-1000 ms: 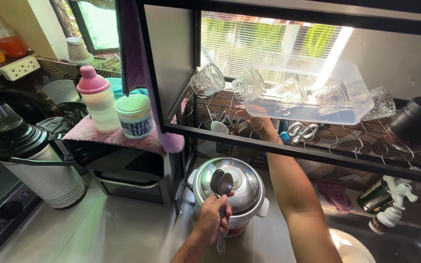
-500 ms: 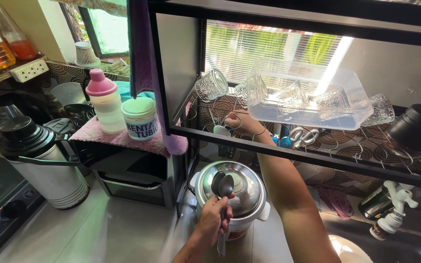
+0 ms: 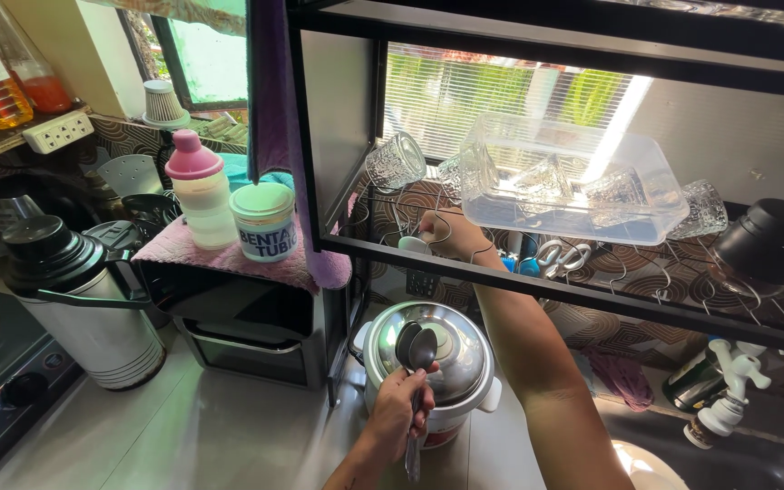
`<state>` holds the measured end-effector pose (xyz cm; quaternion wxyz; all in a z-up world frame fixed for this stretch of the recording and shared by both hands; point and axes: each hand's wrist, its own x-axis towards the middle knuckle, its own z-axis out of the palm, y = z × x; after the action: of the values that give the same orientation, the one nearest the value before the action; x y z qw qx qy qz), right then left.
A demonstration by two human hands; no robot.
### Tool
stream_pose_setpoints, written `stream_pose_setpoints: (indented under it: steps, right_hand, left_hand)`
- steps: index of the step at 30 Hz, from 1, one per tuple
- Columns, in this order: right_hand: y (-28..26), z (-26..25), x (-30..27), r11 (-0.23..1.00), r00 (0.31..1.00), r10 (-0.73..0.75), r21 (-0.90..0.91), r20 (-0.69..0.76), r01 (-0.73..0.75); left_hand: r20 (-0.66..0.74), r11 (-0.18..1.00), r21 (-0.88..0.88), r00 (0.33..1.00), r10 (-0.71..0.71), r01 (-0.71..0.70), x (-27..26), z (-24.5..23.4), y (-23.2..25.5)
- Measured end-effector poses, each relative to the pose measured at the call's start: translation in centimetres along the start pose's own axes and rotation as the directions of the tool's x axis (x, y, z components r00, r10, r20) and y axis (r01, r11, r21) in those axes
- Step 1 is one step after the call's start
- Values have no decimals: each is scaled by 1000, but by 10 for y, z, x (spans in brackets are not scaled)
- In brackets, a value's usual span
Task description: Set the dining table with plates, bowls, and cutlery.
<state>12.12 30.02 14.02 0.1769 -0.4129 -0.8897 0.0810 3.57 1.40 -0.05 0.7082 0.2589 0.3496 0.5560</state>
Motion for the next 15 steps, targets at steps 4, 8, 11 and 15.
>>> stream_pose_setpoints:
  steps: [4,8,11,15]
  right_hand:
    - [0,6,-1,999,999,3,-36,-48,-5]
    - [0,14,-11,983,950,-138,-153,-278,98]
    - [-15,2,-29,966,859,-234,-207,-456,153]
    - [-8,12,-42,979,672,-192,-86,-716,187]
  left_hand:
    - [7,1000,3,1000,20,-20,-2,-3,2]
    - [-6,1000,-25,1000,11,-11,-4,-4,4]
    - [-16,1000,-15,1000,13,-13,-5,-3,5]
    - [-27,1000,19,1000,13,-13,-5,1,3]
